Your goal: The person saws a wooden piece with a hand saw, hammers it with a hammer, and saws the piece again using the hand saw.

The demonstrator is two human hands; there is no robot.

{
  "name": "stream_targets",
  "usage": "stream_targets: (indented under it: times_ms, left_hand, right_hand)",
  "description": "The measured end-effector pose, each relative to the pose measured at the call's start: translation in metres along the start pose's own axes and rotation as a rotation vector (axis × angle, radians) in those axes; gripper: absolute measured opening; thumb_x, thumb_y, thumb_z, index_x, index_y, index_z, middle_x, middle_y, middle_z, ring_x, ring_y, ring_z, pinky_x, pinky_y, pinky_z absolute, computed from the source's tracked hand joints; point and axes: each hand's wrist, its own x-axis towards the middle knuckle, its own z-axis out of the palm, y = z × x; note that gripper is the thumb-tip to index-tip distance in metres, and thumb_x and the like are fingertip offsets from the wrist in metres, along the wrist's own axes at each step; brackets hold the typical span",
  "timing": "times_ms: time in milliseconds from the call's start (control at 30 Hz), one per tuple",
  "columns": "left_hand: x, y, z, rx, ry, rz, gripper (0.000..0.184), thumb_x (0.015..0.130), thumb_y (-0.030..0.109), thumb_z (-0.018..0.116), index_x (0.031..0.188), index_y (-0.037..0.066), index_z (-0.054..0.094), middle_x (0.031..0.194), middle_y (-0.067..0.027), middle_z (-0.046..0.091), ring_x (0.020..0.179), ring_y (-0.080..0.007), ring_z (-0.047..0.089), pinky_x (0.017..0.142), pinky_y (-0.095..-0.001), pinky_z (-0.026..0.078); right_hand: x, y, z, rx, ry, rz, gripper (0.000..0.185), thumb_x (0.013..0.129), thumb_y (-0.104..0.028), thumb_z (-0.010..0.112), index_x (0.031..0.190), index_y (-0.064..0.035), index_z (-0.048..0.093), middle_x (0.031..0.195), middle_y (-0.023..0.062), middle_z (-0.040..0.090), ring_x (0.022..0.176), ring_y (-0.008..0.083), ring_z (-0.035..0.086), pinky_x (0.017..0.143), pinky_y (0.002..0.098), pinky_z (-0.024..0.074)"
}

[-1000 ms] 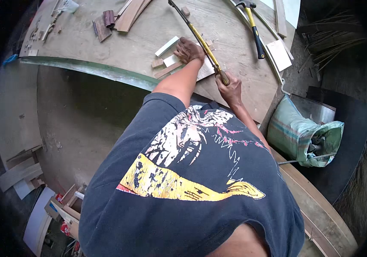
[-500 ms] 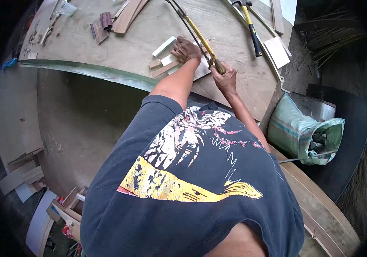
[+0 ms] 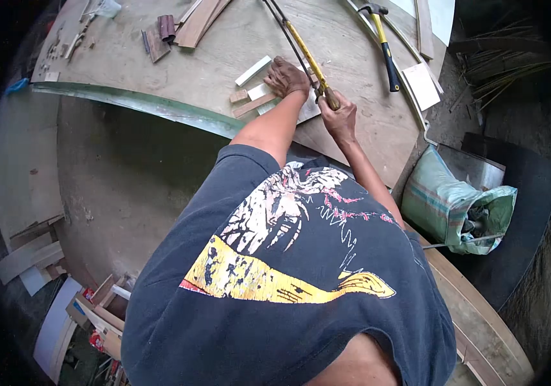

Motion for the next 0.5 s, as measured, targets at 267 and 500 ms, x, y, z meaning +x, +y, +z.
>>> stream_targets:
  times_ms: [267, 500]
  left_hand:
    - [0.000, -0.001, 0.006, 0.017, -0.038, -0.016, 0.017, 0.078, 0.013, 0.045, 0.094, 0.008, 0.048, 0.095, -0.0085, 0.055, 0.093, -0.0240, 0.050, 0.082, -0.0370, 0.032]
    - [-0.001, 0.000, 0.000, 0.059, -0.039, 0.021, 0.015, 0.080, 0.014, 0.043, 0.093, 0.008, 0.048, 0.093, -0.0081, 0.055, 0.093, -0.0230, 0.050, 0.083, -0.0372, 0.031]
  right_hand:
    - [-0.055, 0.020, -0.037, -0.019, -0.031, 0.092, 0.017, 0.073, -0.013, 0.059, 0.066, 0.0013, 0.053, 0.050, 0.0155, 0.043, 0.041, 0.0137, 0.040, 0.043, 0.0315, 0.0361]
    - [-0.007, 0.011, -0.003, -0.055, 0.000, -0.040, 0.018, 0.071, -0.016, 0.060, 0.066, 0.0003, 0.054, 0.058, 0.0221, 0.051, 0.052, 0.0361, 0.054, 0.046, 0.0390, 0.0403]
